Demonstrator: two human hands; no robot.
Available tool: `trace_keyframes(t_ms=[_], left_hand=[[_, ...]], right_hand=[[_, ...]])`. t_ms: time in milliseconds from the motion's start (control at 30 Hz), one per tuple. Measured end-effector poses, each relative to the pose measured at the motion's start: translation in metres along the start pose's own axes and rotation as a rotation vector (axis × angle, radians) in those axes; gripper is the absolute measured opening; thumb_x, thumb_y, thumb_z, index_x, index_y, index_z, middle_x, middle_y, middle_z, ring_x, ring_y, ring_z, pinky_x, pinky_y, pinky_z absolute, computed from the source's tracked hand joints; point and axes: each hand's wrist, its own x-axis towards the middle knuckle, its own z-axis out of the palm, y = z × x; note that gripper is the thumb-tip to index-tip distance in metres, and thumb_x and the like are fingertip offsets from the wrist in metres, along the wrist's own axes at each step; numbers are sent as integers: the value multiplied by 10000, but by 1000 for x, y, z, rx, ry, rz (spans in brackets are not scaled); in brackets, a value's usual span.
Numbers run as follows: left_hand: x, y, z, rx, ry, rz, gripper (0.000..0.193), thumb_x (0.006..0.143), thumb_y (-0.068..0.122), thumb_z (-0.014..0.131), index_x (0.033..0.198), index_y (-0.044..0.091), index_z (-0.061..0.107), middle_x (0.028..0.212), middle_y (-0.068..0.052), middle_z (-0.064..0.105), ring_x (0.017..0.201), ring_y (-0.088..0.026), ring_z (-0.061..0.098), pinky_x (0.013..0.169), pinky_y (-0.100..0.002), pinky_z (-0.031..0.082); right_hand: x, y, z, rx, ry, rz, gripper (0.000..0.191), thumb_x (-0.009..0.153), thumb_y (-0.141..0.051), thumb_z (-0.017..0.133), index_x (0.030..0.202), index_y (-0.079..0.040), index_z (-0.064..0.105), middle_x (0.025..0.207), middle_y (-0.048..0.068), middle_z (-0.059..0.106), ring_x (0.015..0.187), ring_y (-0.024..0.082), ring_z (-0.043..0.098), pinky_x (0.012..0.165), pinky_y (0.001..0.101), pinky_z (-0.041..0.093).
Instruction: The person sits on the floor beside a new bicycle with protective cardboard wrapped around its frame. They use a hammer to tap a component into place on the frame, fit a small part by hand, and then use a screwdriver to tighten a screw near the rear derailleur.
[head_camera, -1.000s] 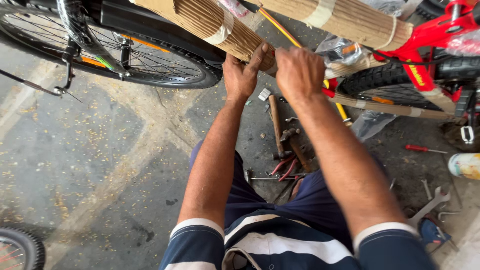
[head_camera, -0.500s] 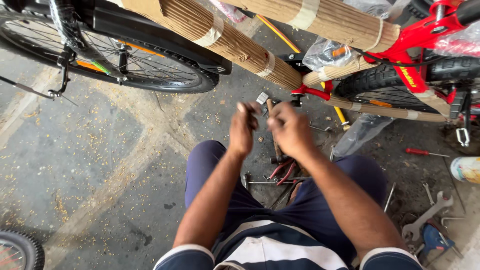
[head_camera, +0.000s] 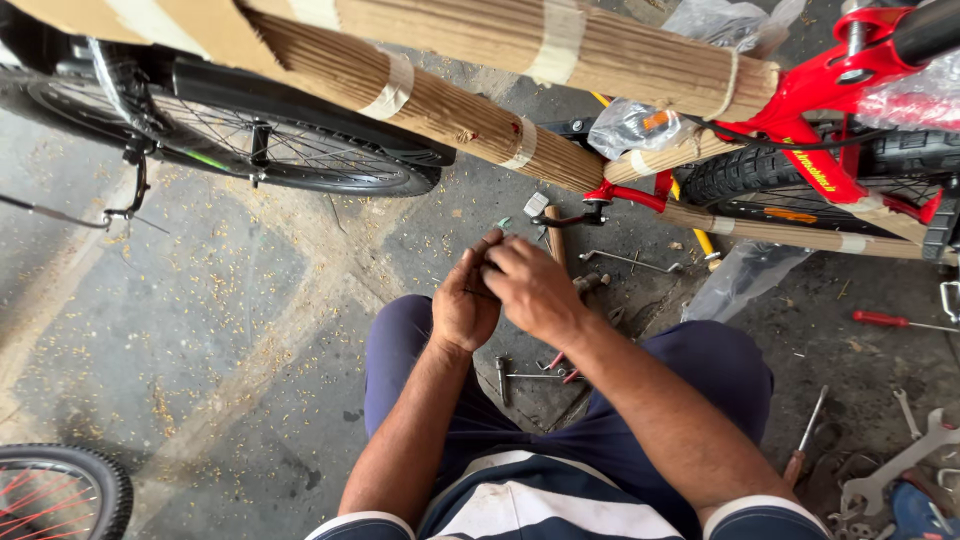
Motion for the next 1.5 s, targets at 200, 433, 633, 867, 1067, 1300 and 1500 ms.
trace_keyframes(t_ms=[200, 433, 633, 867, 1067, 1300, 1500], left_hand=[[0, 2, 19, 64, -75, 96, 592, 1068, 261, 420, 1578, -21, 313, 1591, -203, 441, 1466, -312, 440, 1244, -444, 314], [-13, 9, 26, 223, -37, 131, 620, 1049, 236, 436, 1607, 15, 283, 1636, -170, 399, 1448, -289, 446, 1187, -415, 367], [-20, 19, 31, 208, -48, 98, 590, 1046, 243, 418, 1582, 18, 319, 1597, -170, 440, 1403, -296, 495, 1137, -439, 422], [-25, 31, 28, 198, -56, 78, 541, 1057, 228, 401, 1542, -10, 383, 1506, -214, 540, 1362, -325, 542, 1149, -450, 423], [-32, 39, 25, 193, -47, 33, 511, 1066, 216, 369, 1519, -19, 402, 1480, -235, 557, 1319, -332, 582, 1132, -444, 455], [-14, 66, 25, 491, 51, 276, 461, 1105, 166, 545, 1500, -65, 493, 1077, -136, 619, 929, -218, 588, 851, -350, 523], [68, 64, 74, 1085, 346, 736, 790, 864, 340, 846, 1415, -46, 431, 1103, -102, 634, 990, -188, 616, 838, -326, 537]], right_hand=[[-5, 2, 9, 11, -136, 119, 133, 799, -6, 641, 893, 15, 733, 1017, 168, 679, 984, 325, 672, 719, 412, 605], [-2, 5, 4, 32, -214, 130, 51, 819, -10, 653, 819, -9, 704, 976, 163, 650, 973, 305, 666, 716, 400, 614], [-4, 3, 4, -27, -100, 23, 59, 824, 9, 625, 872, 2, 659, 1024, 182, 638, 1050, 327, 667, 674, 367, 617], [-1, -4, -4, 69, -109, -61, 117, 872, -28, 622, 974, 2, 670, 980, 116, 635, 986, 281, 669, 750, 365, 613], [1, -13, -12, 79, -159, -87, 147, 886, -22, 607, 1011, 17, 674, 1016, 131, 645, 980, 276, 671, 743, 364, 605], [26, 6, -49, 540, 344, 190, 66, 1041, -106, 664, 1045, -44, 689, 998, 97, 745, 871, 233, 755, 786, 356, 616], [75, 64, -50, 271, 510, 266, 105, 1019, -61, 680, 1117, -24, 682, 974, 130, 723, 860, 292, 725, 762, 397, 562]])
